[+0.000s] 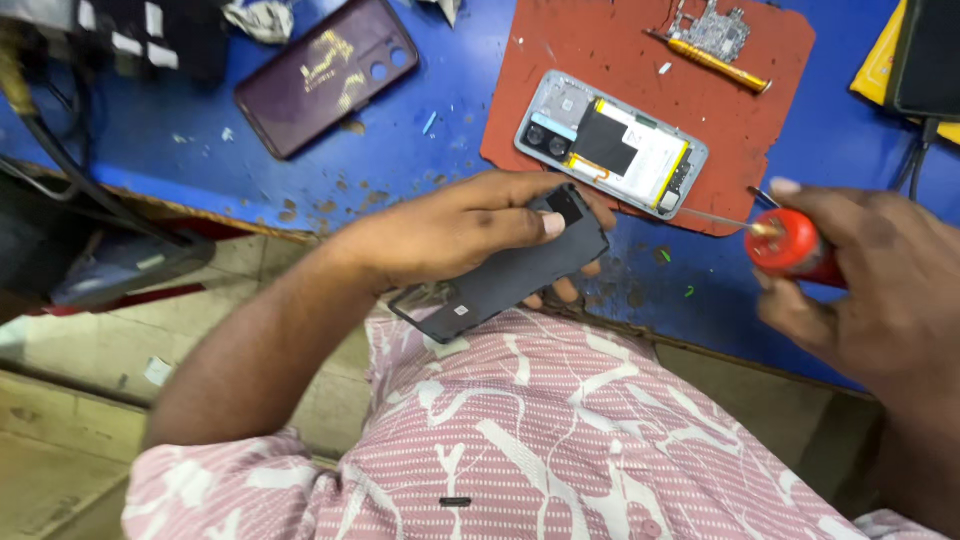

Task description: The person disassembles a smartphone, removes the back cover, applies adhesive to the frame, and reassembles the device. The person uses a screwdriver and tweezers to manipulate internal components and secures the back cover with rubber bands.

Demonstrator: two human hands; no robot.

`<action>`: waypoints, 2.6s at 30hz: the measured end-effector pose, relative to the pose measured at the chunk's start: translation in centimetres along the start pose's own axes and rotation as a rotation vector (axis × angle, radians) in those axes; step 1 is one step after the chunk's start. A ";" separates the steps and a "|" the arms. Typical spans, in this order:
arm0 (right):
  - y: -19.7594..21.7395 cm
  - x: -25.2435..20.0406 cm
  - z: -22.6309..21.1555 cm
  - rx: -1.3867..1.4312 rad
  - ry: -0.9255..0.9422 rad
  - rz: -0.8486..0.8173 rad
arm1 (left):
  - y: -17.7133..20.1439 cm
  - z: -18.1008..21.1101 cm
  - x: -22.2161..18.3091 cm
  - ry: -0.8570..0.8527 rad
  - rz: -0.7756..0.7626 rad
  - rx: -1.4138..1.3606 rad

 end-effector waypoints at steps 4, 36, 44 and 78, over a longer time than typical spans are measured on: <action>1.3 3.7 -2.2 -0.184 0.163 -0.030 | -0.1 -0.2 0.6 0.140 -0.028 0.096; -0.2 4.3 -1.9 -0.396 0.207 -0.137 | -1.0 0.3 1.2 0.206 -0.149 0.280; -0.4 3.7 -1.5 -0.321 0.201 -0.128 | -0.6 -0.4 0.9 0.195 -0.122 0.178; -0.7 1.8 -1.3 -0.253 0.110 -0.066 | 0.4 0.5 0.3 -0.081 0.043 0.052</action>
Point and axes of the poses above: each hand's wrist, its own x-axis towards the middle knuckle, its own y-axis out of the back of the hand, z = x × y, the point moved 7 cm from there along x, towards the middle knuckle, and after that the axes turned 15 degrees about -z, right-handed, at the moved point
